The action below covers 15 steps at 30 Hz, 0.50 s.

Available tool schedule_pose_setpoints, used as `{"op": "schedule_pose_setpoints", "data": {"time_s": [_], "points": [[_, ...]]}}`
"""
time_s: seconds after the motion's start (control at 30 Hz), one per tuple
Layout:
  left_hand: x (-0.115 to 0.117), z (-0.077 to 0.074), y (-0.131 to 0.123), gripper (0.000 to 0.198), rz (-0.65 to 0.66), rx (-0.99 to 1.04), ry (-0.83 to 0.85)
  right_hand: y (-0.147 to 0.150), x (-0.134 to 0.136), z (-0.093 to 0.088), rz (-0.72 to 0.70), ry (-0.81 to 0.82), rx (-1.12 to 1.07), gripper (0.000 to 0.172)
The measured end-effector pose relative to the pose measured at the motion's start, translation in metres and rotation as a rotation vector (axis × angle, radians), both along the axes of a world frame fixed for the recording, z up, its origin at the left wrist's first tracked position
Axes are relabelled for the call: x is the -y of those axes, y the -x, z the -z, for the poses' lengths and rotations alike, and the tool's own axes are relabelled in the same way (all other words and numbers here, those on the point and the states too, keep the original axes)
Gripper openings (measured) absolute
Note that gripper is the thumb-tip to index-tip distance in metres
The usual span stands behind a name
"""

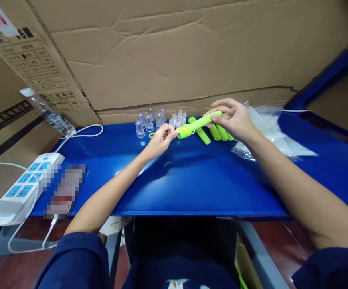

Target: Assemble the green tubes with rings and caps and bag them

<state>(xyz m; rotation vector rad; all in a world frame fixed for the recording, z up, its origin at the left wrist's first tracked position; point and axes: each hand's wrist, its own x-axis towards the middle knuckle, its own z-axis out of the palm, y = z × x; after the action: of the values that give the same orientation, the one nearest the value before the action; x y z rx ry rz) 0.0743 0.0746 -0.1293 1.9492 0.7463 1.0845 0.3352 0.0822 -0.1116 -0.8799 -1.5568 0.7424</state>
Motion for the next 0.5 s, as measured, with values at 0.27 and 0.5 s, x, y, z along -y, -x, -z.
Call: {"op": "schedule_pose_setpoints", "data": {"time_s": [0.27,0.5], "points": [[-0.018,0.002,0.028,0.033,-0.507,0.119,-0.219,-0.025,-0.004,0.003,0.455,-0.277,-0.255,0.041],[-0.029,0.010,0.046,0.025,-0.347,-0.119,-0.213,-0.017,0.020,-0.003,0.636,-0.341,0.447,0.019]]}}
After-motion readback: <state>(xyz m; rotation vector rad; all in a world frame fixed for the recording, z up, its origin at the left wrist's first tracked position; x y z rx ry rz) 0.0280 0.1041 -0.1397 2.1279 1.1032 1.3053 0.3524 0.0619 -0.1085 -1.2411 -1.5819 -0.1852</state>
